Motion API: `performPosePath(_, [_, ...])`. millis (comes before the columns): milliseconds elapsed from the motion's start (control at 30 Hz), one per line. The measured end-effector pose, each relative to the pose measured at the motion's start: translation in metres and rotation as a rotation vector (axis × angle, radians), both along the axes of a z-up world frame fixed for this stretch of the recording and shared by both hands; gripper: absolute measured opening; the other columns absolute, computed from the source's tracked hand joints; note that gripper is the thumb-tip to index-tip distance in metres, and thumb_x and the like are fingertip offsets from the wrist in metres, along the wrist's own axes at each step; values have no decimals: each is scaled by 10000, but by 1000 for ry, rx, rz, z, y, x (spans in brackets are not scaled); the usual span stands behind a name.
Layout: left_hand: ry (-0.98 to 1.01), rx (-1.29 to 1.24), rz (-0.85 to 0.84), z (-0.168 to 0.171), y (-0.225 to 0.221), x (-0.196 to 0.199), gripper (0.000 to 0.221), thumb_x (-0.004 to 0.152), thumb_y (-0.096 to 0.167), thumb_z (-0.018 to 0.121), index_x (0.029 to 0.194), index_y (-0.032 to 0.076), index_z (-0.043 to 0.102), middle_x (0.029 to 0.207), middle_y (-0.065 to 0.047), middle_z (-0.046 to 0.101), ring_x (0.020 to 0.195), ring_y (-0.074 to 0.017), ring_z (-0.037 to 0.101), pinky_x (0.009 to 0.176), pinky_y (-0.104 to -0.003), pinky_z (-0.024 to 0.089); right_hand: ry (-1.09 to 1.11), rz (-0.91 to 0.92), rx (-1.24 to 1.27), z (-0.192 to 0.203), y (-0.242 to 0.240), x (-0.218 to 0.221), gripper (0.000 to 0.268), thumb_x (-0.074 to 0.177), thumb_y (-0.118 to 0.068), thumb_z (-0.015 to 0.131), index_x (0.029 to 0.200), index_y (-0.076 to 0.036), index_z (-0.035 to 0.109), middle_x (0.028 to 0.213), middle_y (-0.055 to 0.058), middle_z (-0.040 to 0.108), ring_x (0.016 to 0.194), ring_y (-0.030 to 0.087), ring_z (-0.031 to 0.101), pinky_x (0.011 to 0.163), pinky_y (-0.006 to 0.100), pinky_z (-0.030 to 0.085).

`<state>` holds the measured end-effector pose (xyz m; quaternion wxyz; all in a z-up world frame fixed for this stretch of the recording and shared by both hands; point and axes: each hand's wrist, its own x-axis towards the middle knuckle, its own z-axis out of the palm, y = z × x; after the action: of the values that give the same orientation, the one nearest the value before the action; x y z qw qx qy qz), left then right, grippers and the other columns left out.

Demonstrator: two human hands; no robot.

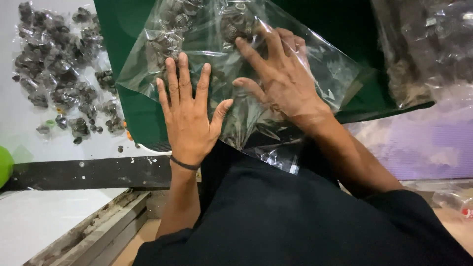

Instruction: Manually packaging small metal components by placing pre-filled small bags into a larger plastic bag and filling small bags with loose components.

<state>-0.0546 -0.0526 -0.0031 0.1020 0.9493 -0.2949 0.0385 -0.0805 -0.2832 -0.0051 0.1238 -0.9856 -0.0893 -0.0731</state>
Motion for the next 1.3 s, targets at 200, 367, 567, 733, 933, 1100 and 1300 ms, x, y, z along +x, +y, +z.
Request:
performPosePath(200, [-47, -20, -10, -1, 1, 0, 736, 1107, 655, 415, 1668, 183, 353, 1718, -171, 149, 1611, -372, 118, 1321, -633, 181, -237, 16, -26, -4, 1, 2, 716, 1119, -618, 329, 1496, -44, 531, 1338, 176, 459, 1210, 390, 483, 1006, 567, 467])
performPosePath(367, [-28, -46, -13, -3, 1, 0, 740, 1101, 650, 404, 1656, 161, 398, 1714, -168, 140, 1604, -370, 97, 1311, -644, 161, -62, -23, -46, -8, 1, 1, 770, 1103, -627, 531, 1603, -51, 424, 1660, 119, 322, 1396, 403, 416, 1139, 594, 407])
performPosePath(567, [-11, -36, -15, -1, 1, 1, 733, 1106, 642, 419, 1662, 166, 385, 1714, -174, 127, 1603, -369, 77, 1314, -639, 146, 88, -46, 39, -2, 2, -1, 733, 1114, -631, 342, 1668, -164, 228, 1700, 143, 250, 1509, 440, 313, 1222, 667, 237])
performPosePath(733, [-17, -49, -17, -1, 0, 1, 736, 1103, 643, 393, 1652, 153, 412, 1711, -174, 135, 1600, -370, 86, 1309, -644, 151, 92, -24, -84, -18, -7, 2, 728, 1118, -724, 258, 1696, -341, 35, 1750, 50, 83, 1493, 401, 314, 1203, 666, 322])
performPosePath(933, [0, 5, -3, -6, 1, 1, 767, 1090, 684, 348, 1684, 199, 319, 1726, -152, 89, 1612, -364, 53, 1325, -634, 123, 100, -27, -157, -10, -6, 9, 782, 1087, -760, 181, 1704, -298, 47, 1771, -26, 81, 1468, 444, 378, 1164, 643, 311])
performPosePath(1100, [22, 66, -9, -5, 4, 3, 789, 1085, 711, 306, 1707, 229, 243, 1735, -132, 35, 1620, -355, 19, 1339, -616, 104, 7, -8, -349, -13, -10, 13, 825, 1174, -775, 354, 1740, -251, 59, 1765, 68, 45, 1383, 365, 413, 1075, 458, 398])
performPosePath(1300, [77, 60, -42, 8, 9, 5, 813, 1069, 709, 296, 1707, 210, 228, 1736, -134, 8, 1615, -363, -13, 1323, -631, 89, 349, -103, -91, 19, 8, 22, 731, 1075, -661, 236, 1673, -278, 60, 1729, 102, 69, 1542, 457, 145, 1209, 656, 122])
